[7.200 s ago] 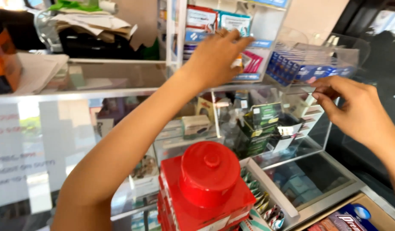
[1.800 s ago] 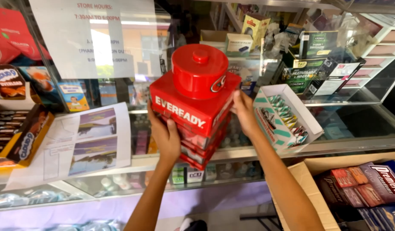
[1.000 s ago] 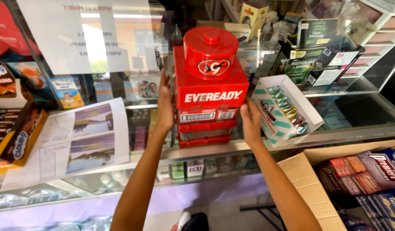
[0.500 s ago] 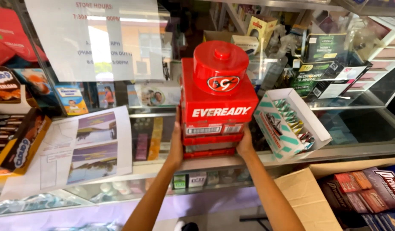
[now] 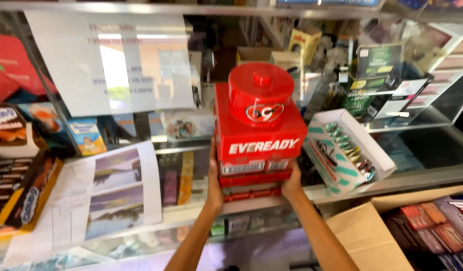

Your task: Organize candy jars and medicine boxes on shelves and in a display case.

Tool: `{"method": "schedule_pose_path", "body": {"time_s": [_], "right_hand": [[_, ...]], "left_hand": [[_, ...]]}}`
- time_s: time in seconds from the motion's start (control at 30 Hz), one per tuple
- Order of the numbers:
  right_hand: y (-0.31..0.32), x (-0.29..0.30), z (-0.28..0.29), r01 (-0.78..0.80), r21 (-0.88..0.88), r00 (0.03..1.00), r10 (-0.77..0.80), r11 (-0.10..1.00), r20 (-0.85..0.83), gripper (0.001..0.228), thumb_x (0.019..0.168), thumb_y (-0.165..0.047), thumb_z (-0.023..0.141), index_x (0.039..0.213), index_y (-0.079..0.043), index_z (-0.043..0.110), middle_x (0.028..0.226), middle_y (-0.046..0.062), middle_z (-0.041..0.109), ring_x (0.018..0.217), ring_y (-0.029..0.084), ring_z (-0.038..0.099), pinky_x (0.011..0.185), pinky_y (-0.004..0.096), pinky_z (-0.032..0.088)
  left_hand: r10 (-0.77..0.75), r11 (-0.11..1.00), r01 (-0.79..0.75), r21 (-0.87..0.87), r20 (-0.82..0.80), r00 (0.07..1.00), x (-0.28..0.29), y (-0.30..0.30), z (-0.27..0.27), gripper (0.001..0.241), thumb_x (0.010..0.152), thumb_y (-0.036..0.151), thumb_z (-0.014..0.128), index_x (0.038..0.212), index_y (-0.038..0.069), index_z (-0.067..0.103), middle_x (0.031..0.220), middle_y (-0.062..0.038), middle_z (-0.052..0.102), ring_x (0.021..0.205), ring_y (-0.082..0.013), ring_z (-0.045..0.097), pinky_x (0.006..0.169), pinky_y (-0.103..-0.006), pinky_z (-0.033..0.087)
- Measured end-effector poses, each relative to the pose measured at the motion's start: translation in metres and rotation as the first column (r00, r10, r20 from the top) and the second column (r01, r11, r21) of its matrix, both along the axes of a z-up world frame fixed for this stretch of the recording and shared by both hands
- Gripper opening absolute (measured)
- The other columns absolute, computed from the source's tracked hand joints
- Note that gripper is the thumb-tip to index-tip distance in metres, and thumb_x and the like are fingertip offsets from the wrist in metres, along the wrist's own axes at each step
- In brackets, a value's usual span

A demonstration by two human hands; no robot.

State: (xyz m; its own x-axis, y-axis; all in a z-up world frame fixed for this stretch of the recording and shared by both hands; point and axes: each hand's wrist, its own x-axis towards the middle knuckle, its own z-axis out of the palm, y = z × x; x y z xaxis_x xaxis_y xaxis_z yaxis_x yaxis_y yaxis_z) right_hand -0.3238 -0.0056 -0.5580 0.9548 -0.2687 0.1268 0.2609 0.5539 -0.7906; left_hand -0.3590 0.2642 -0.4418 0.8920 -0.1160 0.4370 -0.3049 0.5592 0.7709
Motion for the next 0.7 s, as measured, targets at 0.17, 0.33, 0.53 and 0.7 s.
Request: {"method": "schedule_pose_path", "body": {"time_s": [0.17, 0.33, 0.53, 0.7], "right_hand": [[-0.004, -0.004, 0.006, -0.061, 0.027, 0.998, 0.060, 0.998, 0.028, 0.058, 0.100, -0.055, 0.047, 0.135, -0.010, 0.060, 0.130, 0.010, 0.068, 0.121, 0.028, 0.063, 0.106, 0.047, 0.047], [0.024, -0.015, 0.072, -0.050, 0.058, 0.998, 0.048, 0.997, 0.041, 0.056, 0.102, -0.052, 0.046, 0.131, -0.006, 0.062, 0.126, 0.012, 0.070, 0.116, 0.030, 0.065, 0.103, 0.047, 0.049], [0.060, -0.010, 0.225, -0.021, 0.036, 0.991, 0.016, 0.999, 0.130, 0.047, 0.103, -0.046, 0.048, 0.126, -0.008, 0.064, 0.123, 0.011, 0.071, 0.112, 0.028, 0.067, 0.101, 0.046, 0.052], [0.093, 0.017, 0.369, -0.076, -0.013, 0.994, 0.077, 0.997, 0.084, 0.051, 0.096, -0.056, 0.047, 0.123, -0.017, 0.065, 0.118, 0.007, 0.070, 0.105, 0.030, 0.066, 0.090, 0.053, 0.052]], "left_hand": [[-0.002, 1.000, 0.000, -0.028, -0.072, 0.997, -0.010, 0.014, 0.011, 0.080, 0.101, 0.064, 0.035, 0.165, 0.018, 0.021, 0.172, -0.006, 0.023, 0.156, -0.0239, 0.025, 0.125, -0.0423, 0.024], [0.023, 0.998, -0.025, -0.050, -0.042, 0.999, -0.019, 0.037, 0.072, 0.083, 0.101, 0.064, 0.037, 0.165, 0.013, 0.022, 0.171, -0.008, 0.024, 0.156, -0.0252, 0.025, 0.125, -0.0423, 0.022], [-0.019, 0.999, 0.019, -0.039, -0.014, 1.000, -0.012, 0.062, 0.189, 0.086, 0.098, 0.064, 0.035, 0.165, 0.013, 0.017, 0.172, -0.007, 0.022, 0.156, -0.0243, 0.024, 0.124, -0.0420, 0.022], [0.010, 1.000, -0.011, 0.008, 0.193, 0.981, 0.036, 0.074, 0.273, 0.084, 0.103, 0.063, 0.034, 0.165, 0.010, 0.017, 0.173, -0.009, 0.023, 0.158, -0.0228, 0.024, 0.126, -0.0385, 0.020]]}}
